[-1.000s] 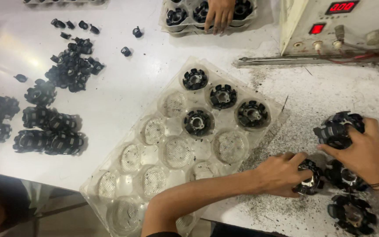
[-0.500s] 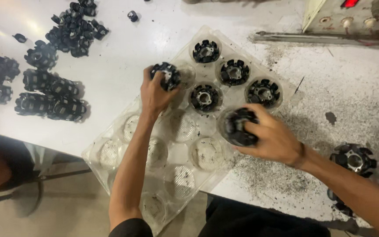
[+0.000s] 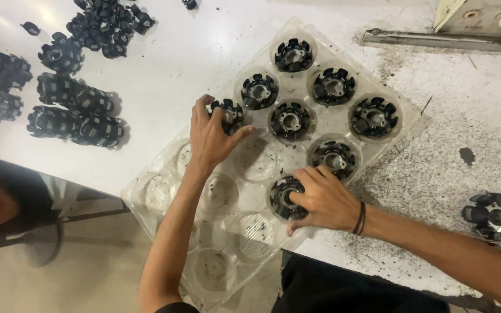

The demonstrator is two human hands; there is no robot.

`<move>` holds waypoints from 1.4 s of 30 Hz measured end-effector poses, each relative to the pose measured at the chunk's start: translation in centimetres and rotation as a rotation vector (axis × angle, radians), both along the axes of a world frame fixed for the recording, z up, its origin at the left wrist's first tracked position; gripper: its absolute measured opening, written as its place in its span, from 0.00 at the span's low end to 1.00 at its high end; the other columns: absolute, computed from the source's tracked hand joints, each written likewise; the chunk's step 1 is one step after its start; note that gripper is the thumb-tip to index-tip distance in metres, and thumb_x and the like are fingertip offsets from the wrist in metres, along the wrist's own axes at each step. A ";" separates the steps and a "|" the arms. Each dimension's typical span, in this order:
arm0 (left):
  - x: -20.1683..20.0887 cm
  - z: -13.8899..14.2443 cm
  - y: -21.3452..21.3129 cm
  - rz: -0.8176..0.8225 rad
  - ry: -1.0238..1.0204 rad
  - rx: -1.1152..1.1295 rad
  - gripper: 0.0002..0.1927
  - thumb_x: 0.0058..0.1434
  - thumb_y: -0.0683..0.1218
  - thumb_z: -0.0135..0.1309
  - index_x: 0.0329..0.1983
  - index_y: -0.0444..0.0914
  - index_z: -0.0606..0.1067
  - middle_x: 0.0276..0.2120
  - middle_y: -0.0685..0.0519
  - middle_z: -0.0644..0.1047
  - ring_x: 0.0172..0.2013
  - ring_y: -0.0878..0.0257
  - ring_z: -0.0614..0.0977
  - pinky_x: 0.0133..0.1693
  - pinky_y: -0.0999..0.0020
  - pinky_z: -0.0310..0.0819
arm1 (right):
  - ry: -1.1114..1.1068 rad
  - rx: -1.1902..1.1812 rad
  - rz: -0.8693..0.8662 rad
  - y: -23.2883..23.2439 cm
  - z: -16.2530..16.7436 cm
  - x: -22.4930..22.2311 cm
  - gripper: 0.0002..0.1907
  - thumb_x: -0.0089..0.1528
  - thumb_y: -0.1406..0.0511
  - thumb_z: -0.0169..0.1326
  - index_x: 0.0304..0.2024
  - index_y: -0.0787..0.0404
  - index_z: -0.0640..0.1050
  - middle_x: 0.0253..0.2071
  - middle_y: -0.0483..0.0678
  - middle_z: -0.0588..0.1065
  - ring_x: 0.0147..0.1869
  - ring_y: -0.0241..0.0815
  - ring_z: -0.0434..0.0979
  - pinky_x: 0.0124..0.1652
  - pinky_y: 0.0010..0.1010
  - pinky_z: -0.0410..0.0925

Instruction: The person arranges black rotor hub parts in a plastic tray, then uses a soldering iron to solder the metal center of each part one at a time, with smoke visible. They then touch red test leads to the soldered parts near a digital display unit, gather the parts into piles, and line up small black components in a row on the bench.

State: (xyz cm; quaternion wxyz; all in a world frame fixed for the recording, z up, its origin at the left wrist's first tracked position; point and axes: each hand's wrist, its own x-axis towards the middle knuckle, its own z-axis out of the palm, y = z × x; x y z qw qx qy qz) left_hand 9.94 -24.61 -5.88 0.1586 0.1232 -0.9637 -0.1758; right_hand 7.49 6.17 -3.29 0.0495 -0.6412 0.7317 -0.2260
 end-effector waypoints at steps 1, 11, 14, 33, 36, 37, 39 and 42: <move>0.7 -0.2 -0.2 -0.009 -0.019 -0.005 0.36 0.59 0.69 0.61 0.40 0.29 0.77 0.59 0.34 0.65 0.59 0.40 0.68 0.58 0.44 0.66 | 0.012 0.092 -0.013 -0.8 0.0 -0.1 0.39 0.49 0.34 0.60 0.33 0.63 0.80 0.47 0.59 0.72 0.52 0.54 0.70 0.46 0.43 0.62; 2.3 -1.0 0.5 -0.093 -0.071 -0.166 0.50 0.51 0.78 0.59 0.41 0.24 0.74 0.64 0.32 0.63 0.64 0.35 0.60 0.63 0.40 0.53 | 0.002 0.181 -0.245 3.2 3.0 -3.6 0.17 0.62 0.60 0.55 0.53 0.55 0.81 0.61 0.54 0.74 0.63 0.51 0.73 0.60 0.53 0.62; 2.3 -0.3 1.8 0.007 -0.155 -0.090 0.51 0.47 0.79 0.60 0.42 0.24 0.74 0.64 0.31 0.62 0.64 0.34 0.60 0.65 0.40 0.53 | 0.266 0.681 -0.659 16.2 2.0 -6.1 0.33 0.61 0.42 0.46 0.64 0.47 0.72 0.67 0.60 0.66 0.68 0.58 0.69 0.58 0.58 0.67; -2.6 -0.6 7.7 0.052 0.020 -0.025 0.52 0.50 0.70 0.68 0.52 0.19 0.67 0.65 0.27 0.60 0.64 0.31 0.61 0.63 0.42 0.57 | -0.241 0.831 -0.902 22.8 0.7 1.9 0.48 0.49 0.41 0.65 0.69 0.43 0.66 0.61 0.50 0.65 0.60 0.49 0.76 0.57 0.40 0.76; -3.1 -0.3 8.1 0.036 0.038 0.022 0.48 0.52 0.69 0.67 0.51 0.22 0.67 0.66 0.28 0.59 0.64 0.31 0.61 0.63 0.42 0.58 | -0.299 0.361 -0.557 14.5 2.7 2.2 0.46 0.46 0.47 0.69 0.64 0.49 0.68 0.61 0.55 0.63 0.58 0.57 0.70 0.51 0.50 0.72; -2.9 0.0 8.1 0.019 0.072 0.078 0.45 0.54 0.68 0.66 0.50 0.24 0.67 0.67 0.29 0.59 0.65 0.32 0.61 0.64 0.42 0.58 | -0.244 0.155 -0.363 11.2 2.8 2.4 0.44 0.49 0.48 0.68 0.62 0.54 0.67 0.58 0.60 0.63 0.58 0.60 0.70 0.49 0.49 0.73; -1.2 0.7 7.6 -0.013 0.119 0.137 0.38 0.61 0.64 0.62 0.53 0.27 0.68 0.69 0.30 0.59 0.68 0.34 0.61 0.66 0.42 0.59 | -0.131 -0.064 -0.133 5.9 2.4 2.7 0.37 0.53 0.51 0.67 0.59 0.55 0.68 0.56 0.59 0.66 0.58 0.60 0.71 0.48 0.48 0.73; 4.7 2.1 6.0 -0.006 0.093 0.097 0.30 0.69 0.59 0.56 0.60 0.30 0.68 0.70 0.32 0.59 0.70 0.36 0.59 0.68 0.41 0.57 | -0.039 0.027 0.015 2.5 1.7 2.2 0.32 0.54 0.51 0.66 0.56 0.53 0.72 0.52 0.57 0.69 0.56 0.57 0.71 0.47 0.49 0.71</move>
